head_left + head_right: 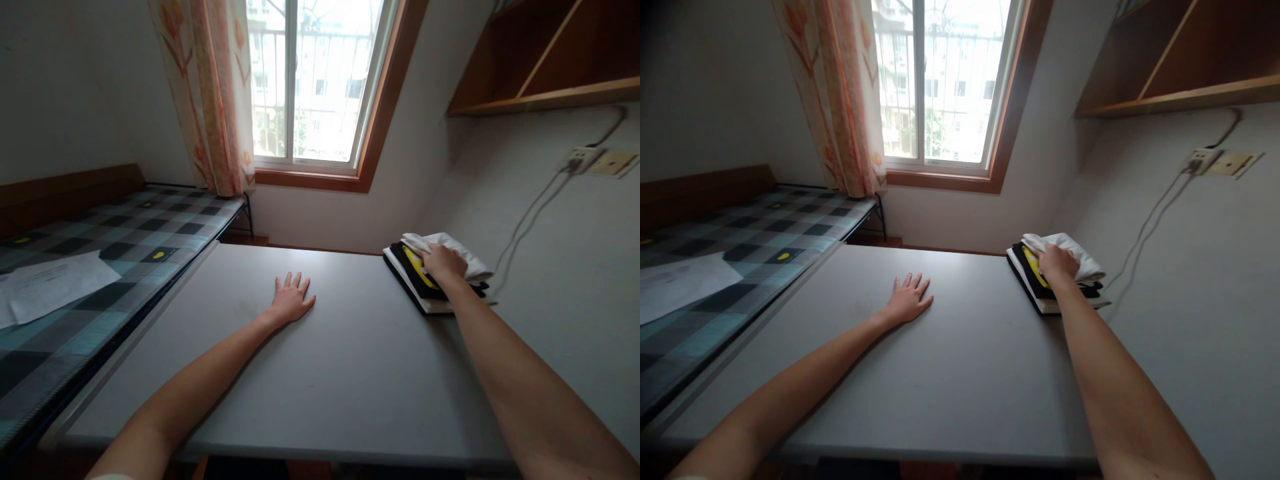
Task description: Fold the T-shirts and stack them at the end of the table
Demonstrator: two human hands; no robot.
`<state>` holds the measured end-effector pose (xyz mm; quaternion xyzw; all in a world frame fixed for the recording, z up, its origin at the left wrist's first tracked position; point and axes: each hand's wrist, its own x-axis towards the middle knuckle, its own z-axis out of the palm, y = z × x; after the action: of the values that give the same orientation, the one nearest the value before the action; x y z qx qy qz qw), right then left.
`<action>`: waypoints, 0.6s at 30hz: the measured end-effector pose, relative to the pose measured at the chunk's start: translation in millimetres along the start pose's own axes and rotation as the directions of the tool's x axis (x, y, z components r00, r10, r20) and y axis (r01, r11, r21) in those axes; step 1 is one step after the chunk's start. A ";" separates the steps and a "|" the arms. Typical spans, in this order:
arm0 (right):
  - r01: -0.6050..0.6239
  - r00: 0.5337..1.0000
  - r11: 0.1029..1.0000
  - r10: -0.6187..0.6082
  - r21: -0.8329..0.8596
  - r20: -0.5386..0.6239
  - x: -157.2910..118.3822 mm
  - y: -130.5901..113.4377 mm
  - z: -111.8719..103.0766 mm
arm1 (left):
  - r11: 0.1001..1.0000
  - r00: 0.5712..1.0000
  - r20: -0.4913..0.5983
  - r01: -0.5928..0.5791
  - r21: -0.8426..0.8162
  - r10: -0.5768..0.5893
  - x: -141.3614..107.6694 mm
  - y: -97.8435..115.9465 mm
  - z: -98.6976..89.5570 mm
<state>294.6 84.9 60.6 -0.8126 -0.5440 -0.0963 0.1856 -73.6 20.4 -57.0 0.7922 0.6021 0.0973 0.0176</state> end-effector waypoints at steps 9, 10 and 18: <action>0.306 0.872 0.952 -0.266 0.032 -0.411 -50.5 -65.0 -42.1 | 0.999 0.998 -0.065 0.015 -0.051 -0.018 2.4 1.7 0.7; 0.367 0.872 0.930 -0.337 0.019 -0.354 -62.9 -79.5 -39.2 | 0.997 0.993 -0.115 0.020 -0.073 -0.028 2.4 2.0 -0.3; 0.569 0.761 0.795 -0.606 0.213 0.232 -138.3 -145.1 16.0 | 0.991 0.885 -0.465 -0.048 -0.121 -0.014 -5.8 5.0 -14.3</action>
<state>106.6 23.3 24.9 -0.5919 -0.7975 0.0052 0.1170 -72.9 12.2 -43.0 0.7483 0.5742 0.3232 -0.0766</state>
